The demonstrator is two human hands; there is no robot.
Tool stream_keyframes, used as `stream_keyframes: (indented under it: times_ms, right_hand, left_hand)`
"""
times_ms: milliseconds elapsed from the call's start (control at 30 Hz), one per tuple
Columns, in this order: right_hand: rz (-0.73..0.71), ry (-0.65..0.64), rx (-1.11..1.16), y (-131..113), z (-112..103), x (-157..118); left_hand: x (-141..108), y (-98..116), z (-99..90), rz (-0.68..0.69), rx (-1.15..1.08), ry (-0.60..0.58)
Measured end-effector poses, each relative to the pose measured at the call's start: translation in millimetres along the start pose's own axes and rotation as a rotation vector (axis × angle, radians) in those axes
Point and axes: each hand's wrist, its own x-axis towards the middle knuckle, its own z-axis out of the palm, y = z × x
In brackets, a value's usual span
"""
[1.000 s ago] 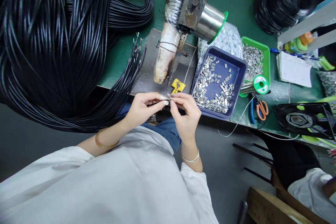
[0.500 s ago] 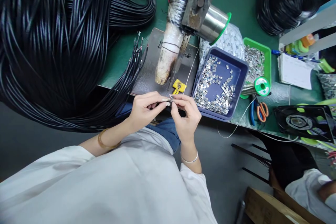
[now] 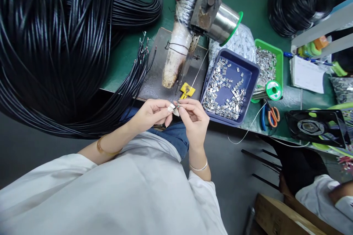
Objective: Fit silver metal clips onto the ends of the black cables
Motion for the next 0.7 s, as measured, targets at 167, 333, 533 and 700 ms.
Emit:
stream_keyframes:
  times_ms: [167, 333, 533, 700]
  right_hand:
    - [-0.021, -0.042, 0.031, 1.0, -2.2, 0.9]
    - [-0.047, -0.084, 0.024, 0.8, -4.9, 1.8]
    - [-0.085, -0.129, -0.028, -3.0, -11.3, 2.5]
    - [-0.027, -0.21, -0.016, 0.1, -16.3, 5.3]
  left_hand:
    - [-0.2, 1.6, -2.9, -0.043, -0.022, -0.035]
    - [-0.7, 3.3, -7.6, -0.071, -0.042, -0.117]
    - [-0.3, 4.3, -11.0, -0.095, -0.037, -0.121]
    - [0.4, 2.4, -8.3, -0.063, 0.001, -0.065]
